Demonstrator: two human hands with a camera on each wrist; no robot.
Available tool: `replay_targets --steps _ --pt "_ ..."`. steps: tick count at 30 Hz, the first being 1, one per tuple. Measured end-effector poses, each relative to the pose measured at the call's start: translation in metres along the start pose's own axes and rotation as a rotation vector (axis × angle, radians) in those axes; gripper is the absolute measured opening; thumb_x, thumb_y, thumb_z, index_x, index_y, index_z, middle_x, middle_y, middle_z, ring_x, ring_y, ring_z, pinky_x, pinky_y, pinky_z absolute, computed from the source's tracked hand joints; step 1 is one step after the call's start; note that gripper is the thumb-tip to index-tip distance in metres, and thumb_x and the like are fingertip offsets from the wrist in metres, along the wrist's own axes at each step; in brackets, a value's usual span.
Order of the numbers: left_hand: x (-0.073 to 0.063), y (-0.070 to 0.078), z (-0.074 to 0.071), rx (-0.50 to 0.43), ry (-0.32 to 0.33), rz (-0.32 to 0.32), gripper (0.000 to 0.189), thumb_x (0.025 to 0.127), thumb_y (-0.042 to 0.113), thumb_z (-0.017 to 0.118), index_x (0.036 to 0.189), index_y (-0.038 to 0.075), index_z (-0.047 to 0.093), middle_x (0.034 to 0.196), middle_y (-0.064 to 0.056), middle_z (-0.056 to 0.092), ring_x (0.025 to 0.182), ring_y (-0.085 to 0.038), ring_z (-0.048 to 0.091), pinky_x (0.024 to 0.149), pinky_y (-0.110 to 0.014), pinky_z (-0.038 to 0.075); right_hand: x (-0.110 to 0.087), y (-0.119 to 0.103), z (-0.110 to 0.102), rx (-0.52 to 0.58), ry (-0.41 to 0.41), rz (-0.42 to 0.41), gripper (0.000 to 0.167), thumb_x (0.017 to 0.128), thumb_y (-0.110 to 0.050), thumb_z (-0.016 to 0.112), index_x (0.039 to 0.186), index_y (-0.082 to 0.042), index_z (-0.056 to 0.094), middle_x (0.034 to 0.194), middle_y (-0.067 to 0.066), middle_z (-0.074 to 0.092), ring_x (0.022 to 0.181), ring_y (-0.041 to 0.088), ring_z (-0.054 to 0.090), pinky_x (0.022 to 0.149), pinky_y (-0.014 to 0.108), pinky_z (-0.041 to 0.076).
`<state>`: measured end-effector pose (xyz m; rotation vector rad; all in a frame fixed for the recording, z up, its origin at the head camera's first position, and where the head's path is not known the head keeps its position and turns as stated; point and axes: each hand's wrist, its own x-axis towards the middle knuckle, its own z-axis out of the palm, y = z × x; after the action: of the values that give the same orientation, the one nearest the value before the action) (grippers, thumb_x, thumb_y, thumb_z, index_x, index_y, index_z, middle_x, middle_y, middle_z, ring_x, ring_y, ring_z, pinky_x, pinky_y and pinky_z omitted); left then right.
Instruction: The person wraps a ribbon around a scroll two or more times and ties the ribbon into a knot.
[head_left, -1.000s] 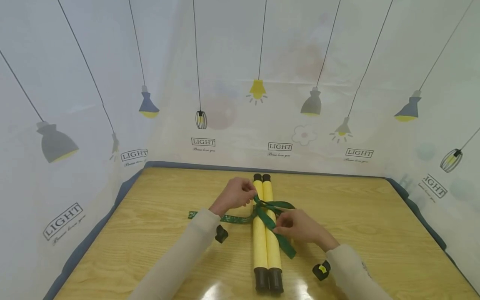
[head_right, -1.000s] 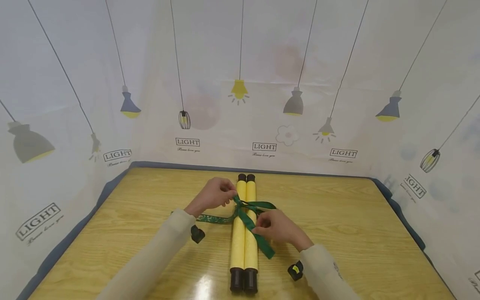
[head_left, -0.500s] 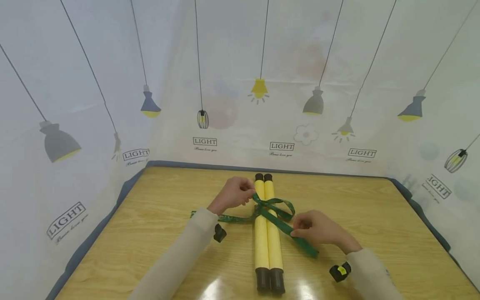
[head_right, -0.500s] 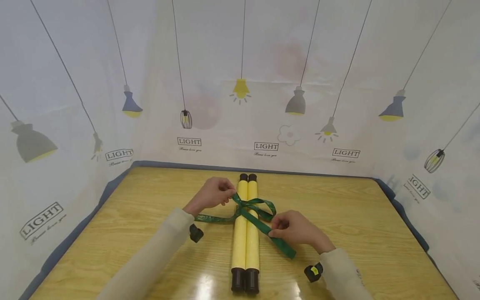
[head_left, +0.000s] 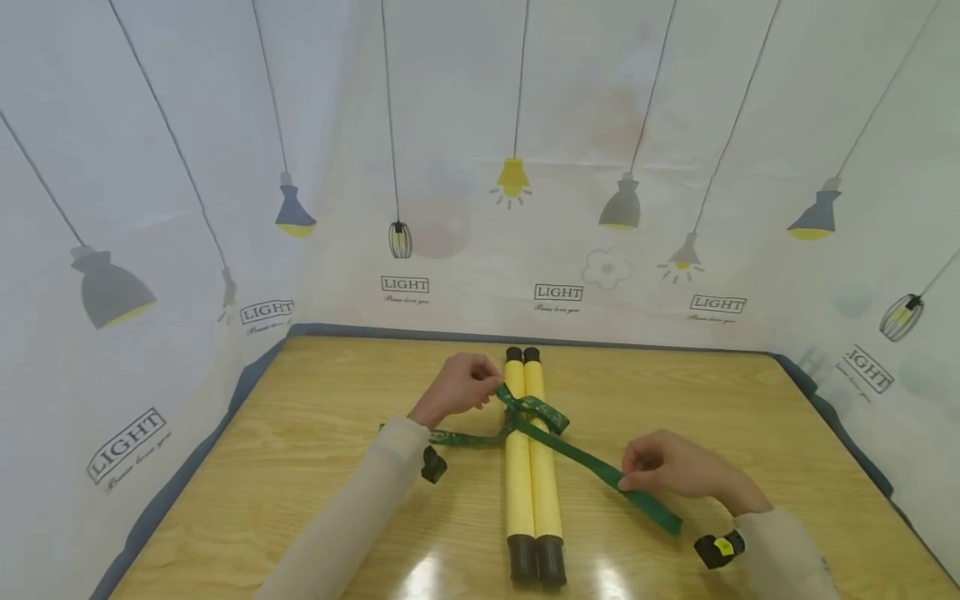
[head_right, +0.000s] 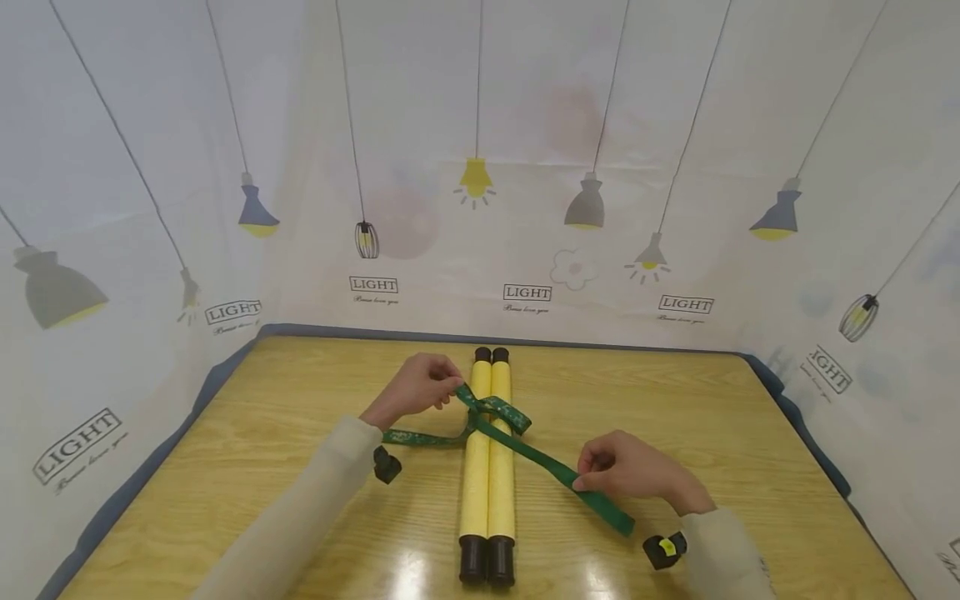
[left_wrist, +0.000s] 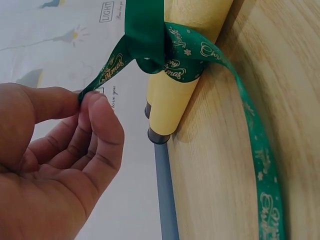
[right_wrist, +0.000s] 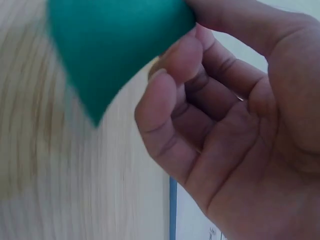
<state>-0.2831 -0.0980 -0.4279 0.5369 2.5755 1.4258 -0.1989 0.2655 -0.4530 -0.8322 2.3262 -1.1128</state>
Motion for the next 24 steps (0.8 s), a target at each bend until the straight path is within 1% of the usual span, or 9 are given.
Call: replay_targets --steps 4,7,10,13,17,21,24 --pt "-0.001 -0.003 -0.002 -0.003 0.010 -0.014 0.013 0.102 0.018 0.064 0.105 0.007 0.071 0.097 -0.015 0.073 0.083 -0.033 0.071 0.076 -0.051 0.062 -0.009 0.002 -0.005 0.021 -0.022 0.009 0.014 0.100 -0.021 0.068 0.094 -0.008 0.069 0.067 -0.009 0.055 0.056 -0.001 0.049 0.051 0.021 0.045" --pt "-0.002 -0.004 -0.002 -0.003 0.017 -0.021 0.013 0.102 0.018 0.064 0.104 0.007 0.071 0.095 -0.012 0.073 0.079 -0.027 0.070 0.077 -0.052 0.062 -0.014 0.004 -0.009 0.040 -0.035 0.028 0.014 0.099 -0.020 0.068 0.094 -0.007 0.068 0.068 -0.008 0.055 0.056 0.000 0.049 0.051 0.020 0.044" --pt "-0.001 -0.006 -0.003 -0.004 0.020 -0.013 0.014 0.102 0.018 0.064 0.104 0.006 0.072 0.092 -0.010 0.072 0.075 -0.021 0.068 0.075 -0.051 0.062 -0.019 0.007 -0.012 0.060 -0.055 0.054 0.014 0.099 -0.018 0.068 0.094 -0.006 0.068 0.068 -0.007 0.055 0.056 0.000 0.049 0.051 0.019 0.043" --pt "0.000 -0.007 -0.003 -0.003 0.021 -0.005 0.014 0.102 0.017 0.063 0.104 0.006 0.072 0.091 -0.010 0.072 0.072 -0.018 0.067 0.074 -0.049 0.062 -0.024 0.009 -0.013 0.086 -0.082 0.076 0.014 0.099 -0.016 0.068 0.094 -0.003 0.068 0.069 -0.007 0.056 0.055 0.002 0.048 0.050 0.020 0.043" --pt "0.002 -0.010 -0.002 0.002 0.021 -0.008 0.014 0.102 0.018 0.063 0.103 0.007 0.072 0.093 -0.015 0.073 0.073 -0.021 0.068 0.073 -0.048 0.062 -0.030 0.012 -0.015 0.094 -0.112 0.099 0.016 0.098 -0.016 0.069 0.094 0.000 0.068 0.070 -0.007 0.056 0.054 0.003 0.047 0.049 0.021 0.043" --pt "0.002 -0.012 -0.003 -0.002 0.021 -0.009 0.015 0.102 0.018 0.063 0.103 0.006 0.072 0.097 -0.022 0.073 0.075 -0.025 0.069 0.072 -0.047 0.062 -0.035 0.015 -0.015 0.078 -0.119 0.110 0.016 0.097 -0.015 0.070 0.093 0.000 0.068 0.071 -0.008 0.057 0.055 0.002 0.048 0.049 0.021 0.043" --pt "0.003 -0.015 -0.002 -0.019 0.028 -0.017 0.015 0.102 0.017 0.064 0.103 0.005 0.072 0.097 -0.024 0.072 0.073 -0.024 0.069 0.071 -0.046 0.062 -0.037 0.016 -0.016 0.079 -0.118 0.108 0.016 0.097 -0.014 0.070 0.091 0.001 0.068 0.071 -0.008 0.057 0.055 0.002 0.048 0.049 0.020 0.042"
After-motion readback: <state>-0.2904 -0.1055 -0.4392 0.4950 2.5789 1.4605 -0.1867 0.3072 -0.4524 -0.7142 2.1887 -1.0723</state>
